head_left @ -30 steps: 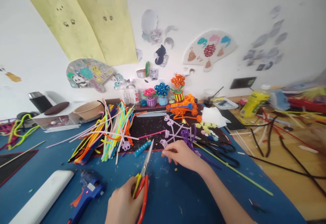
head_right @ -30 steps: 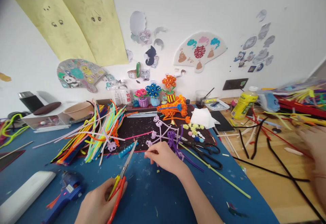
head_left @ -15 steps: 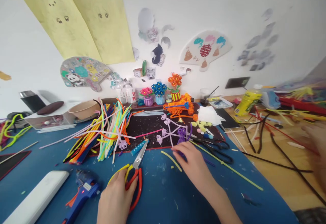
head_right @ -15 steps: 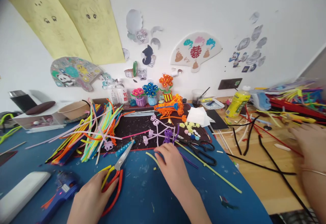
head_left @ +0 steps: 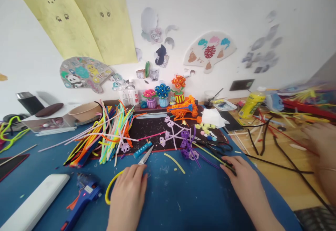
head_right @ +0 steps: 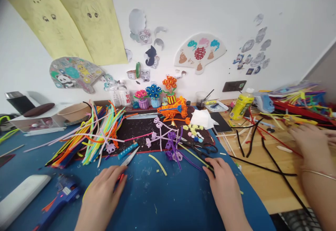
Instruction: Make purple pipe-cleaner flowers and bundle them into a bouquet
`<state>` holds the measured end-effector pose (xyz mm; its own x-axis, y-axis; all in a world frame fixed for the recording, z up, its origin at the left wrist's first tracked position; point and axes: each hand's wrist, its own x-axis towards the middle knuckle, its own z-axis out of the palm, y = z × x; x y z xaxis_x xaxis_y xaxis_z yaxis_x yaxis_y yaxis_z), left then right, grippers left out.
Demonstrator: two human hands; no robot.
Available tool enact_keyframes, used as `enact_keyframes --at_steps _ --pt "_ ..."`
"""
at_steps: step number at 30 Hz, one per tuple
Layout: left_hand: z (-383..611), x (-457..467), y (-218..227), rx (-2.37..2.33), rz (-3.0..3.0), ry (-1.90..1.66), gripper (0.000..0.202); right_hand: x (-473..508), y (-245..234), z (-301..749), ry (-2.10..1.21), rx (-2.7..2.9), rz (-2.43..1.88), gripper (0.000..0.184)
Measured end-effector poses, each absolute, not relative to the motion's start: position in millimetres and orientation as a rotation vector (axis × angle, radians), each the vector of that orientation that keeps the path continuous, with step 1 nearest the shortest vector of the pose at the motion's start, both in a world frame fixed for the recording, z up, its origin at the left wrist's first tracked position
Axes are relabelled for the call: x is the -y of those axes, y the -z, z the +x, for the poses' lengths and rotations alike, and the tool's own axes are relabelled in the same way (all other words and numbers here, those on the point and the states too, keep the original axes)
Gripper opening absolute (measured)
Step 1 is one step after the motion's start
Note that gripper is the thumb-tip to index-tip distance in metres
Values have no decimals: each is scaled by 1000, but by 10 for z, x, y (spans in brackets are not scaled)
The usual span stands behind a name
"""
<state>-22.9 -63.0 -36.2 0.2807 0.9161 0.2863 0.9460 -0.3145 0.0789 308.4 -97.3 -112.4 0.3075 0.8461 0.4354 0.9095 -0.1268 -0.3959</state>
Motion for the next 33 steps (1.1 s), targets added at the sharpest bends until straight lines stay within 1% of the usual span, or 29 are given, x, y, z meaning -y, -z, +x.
enact_keyframes --at_steps 4,7,11,16,18,20,22,24,25,27,33 --pt "84 544 372 1624 -2699 428 21 961 1121 3021 186 1504 -1975 35" --pt "304 493 408 1662 -2786 397 17 986 1105 2976 310 1494 -1988 37" --pt "487 439 484 1685 -2859 448 11 1018 1135 2982 460 1556 -1998 38" --pt "523 383 553 1637 -2872 462 19 1008 1152 3020 495 1594 -1967 38" --pt "490 358 555 1609 -2870 457 19 1010 1112 2979 452 1530 -1931 37" --pt "443 329 541 1601 -2860 449 19 1020 1046 2877 323 1391 -1881 35" --pt "396 298 514 1593 -2858 452 20 1028 968 2723 52 1243 -1818 30" --pt "355 267 473 1582 -2832 483 23 1026 896 2550 -303 1268 -1722 27" --pt "334 251 448 1580 -2807 504 25 1022 867 2469 -393 1299 -1694 27" --pt "283 217 394 1613 -2728 569 27 1014 830 2338 -401 1303 -1700 24" --pt "11 -3 264 1777 -2473 800 27 976 799 2179 -211 1369 -1692 20"
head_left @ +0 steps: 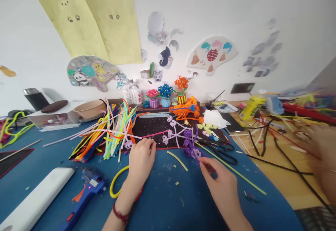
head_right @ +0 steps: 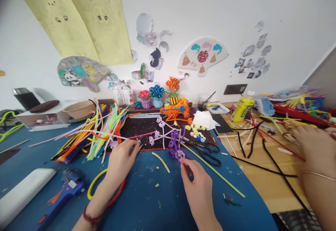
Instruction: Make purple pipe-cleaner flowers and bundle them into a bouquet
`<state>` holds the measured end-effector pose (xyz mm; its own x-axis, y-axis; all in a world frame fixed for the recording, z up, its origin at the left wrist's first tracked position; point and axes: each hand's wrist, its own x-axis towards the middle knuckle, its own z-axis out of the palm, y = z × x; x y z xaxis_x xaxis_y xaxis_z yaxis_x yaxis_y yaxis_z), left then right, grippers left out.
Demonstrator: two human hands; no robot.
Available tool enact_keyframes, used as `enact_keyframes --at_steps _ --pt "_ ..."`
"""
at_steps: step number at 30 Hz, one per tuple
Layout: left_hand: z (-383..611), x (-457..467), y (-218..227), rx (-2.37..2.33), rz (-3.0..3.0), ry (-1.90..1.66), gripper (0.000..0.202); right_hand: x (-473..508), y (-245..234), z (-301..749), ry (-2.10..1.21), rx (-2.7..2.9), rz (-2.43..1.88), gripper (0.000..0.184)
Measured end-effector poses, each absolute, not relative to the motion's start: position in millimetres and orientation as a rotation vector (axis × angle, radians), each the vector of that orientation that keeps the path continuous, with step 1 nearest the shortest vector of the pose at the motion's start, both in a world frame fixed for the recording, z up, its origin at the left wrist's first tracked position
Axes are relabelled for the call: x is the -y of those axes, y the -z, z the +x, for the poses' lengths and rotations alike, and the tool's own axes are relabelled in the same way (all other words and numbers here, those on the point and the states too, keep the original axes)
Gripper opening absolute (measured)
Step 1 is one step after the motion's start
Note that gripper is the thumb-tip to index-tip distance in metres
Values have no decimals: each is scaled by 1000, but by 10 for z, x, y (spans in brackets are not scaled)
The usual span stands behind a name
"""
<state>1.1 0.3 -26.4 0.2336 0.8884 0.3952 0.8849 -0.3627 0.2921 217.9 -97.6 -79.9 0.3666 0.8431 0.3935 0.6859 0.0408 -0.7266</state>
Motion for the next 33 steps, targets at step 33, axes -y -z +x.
enact_keyframes --at_steps 33 --pt "-36 -10 386 -1889 2542 -983 22 17 433 2731 -208 1861 -1553 19"
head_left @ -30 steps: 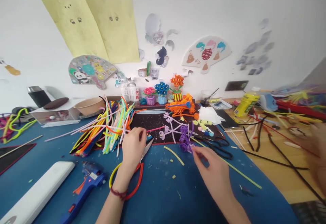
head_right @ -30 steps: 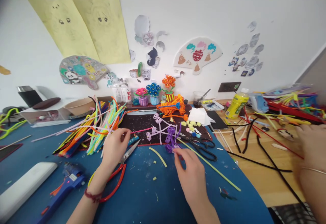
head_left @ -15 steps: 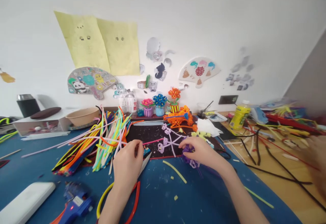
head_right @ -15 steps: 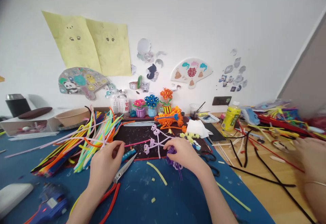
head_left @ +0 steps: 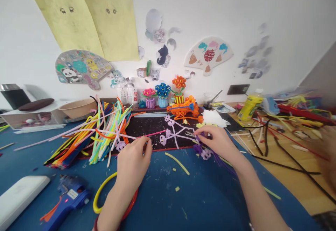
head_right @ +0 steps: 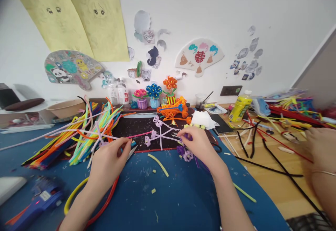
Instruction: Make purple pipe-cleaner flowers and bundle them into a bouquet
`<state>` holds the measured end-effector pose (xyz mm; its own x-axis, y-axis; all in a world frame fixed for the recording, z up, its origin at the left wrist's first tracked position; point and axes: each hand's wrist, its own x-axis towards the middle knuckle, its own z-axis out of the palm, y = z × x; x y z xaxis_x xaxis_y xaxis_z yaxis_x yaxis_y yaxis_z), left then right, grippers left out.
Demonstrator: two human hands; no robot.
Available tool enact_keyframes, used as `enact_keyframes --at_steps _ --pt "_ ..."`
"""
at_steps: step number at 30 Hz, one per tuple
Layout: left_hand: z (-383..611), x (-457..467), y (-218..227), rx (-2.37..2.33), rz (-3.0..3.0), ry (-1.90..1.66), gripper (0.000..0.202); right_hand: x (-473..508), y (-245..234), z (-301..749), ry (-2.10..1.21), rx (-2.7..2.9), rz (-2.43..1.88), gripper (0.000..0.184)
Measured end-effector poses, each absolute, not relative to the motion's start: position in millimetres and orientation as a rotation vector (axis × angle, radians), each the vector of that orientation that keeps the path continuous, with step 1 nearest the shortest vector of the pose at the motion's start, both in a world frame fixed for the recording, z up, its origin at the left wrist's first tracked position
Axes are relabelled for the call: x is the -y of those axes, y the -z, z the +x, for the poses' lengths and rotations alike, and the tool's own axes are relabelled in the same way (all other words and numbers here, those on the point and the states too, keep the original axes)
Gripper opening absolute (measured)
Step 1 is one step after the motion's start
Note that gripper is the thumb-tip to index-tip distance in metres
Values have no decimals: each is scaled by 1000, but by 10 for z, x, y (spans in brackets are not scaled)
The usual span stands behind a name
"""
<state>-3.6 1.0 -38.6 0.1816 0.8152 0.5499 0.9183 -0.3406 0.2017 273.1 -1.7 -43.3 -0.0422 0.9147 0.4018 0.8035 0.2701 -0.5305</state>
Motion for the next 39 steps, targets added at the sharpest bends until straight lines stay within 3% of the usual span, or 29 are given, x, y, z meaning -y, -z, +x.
enact_keyframes --at_steps 3,7,9,13,18,24,30,39 --pt "-10 -3 414 1649 -2330 833 20 50 450 2706 -198 2043 -1437 13" --pt "5 19 433 1613 -2359 788 19 90 475 2679 -171 2214 -1520 18" --pt "-3 23 435 1602 -2346 797 19 87 481 2692 -103 2230 -1562 14" --pt "-23 16 442 1579 -2309 830 20 67 481 2721 -45 2232 -1578 24" --pt "-20 14 438 1582 -2322 796 20 77 467 2696 -62 2285 -1592 14" --pt "2 62 392 1627 -2398 728 20 97 486 2736 -76 2215 -1629 22" --pt "527 125 344 1412 -2858 560 13 59 528 2776 -249 2118 -1665 23" --pt "1290 -108 372 1352 -2948 366 14 16 495 2805 -330 2055 -1527 25"
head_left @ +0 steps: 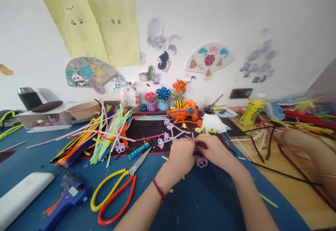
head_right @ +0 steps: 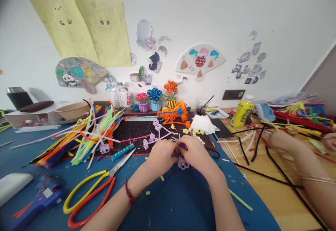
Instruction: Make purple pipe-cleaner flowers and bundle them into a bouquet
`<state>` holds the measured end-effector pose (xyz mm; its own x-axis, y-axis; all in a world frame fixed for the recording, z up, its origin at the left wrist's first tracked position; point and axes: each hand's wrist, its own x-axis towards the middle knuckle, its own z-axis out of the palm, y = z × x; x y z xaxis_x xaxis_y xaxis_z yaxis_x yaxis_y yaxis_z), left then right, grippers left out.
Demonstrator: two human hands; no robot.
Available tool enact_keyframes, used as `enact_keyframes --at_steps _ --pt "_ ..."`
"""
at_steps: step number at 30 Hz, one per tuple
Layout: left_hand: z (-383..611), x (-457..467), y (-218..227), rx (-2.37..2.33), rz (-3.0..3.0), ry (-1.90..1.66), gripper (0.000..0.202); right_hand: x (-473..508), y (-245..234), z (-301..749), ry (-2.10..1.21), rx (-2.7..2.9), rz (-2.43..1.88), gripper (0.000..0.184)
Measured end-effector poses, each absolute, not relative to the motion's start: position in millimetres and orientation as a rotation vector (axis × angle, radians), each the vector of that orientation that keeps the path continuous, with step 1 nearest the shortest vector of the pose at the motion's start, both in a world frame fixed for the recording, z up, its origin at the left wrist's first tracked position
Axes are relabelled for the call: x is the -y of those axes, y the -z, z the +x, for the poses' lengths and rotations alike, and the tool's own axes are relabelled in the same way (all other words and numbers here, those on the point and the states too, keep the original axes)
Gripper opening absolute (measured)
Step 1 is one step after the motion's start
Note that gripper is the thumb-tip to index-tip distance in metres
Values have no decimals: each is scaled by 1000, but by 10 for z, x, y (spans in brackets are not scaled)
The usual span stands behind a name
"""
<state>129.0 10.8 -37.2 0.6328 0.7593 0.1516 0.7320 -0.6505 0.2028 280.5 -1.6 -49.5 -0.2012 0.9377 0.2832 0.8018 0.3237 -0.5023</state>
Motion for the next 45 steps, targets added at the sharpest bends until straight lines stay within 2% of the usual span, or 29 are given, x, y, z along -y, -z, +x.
enact_keyframes --at_steps 16,19,27,34,38,45 --pt "1339 -128 488 -1398 2499 -425 19 3 485 2796 -328 1966 -1418 28" --pt "1289 -144 441 -1374 2499 -425 22 -11 509 2811 -323 1926 -1421 26" --pt "768 -233 166 -1117 2589 -343 17 40 453 2757 -363 1858 -1438 21" --pt "763 -234 164 -1154 2570 -526 16 83 441 2694 -379 1780 -1385 21" --pt "883 -214 226 -1235 2469 -612 28 105 444 2634 -408 1766 -1347 20" --pt "893 -274 275 -1175 2307 -665 21 116 409 2600 -349 1814 -1329 25"
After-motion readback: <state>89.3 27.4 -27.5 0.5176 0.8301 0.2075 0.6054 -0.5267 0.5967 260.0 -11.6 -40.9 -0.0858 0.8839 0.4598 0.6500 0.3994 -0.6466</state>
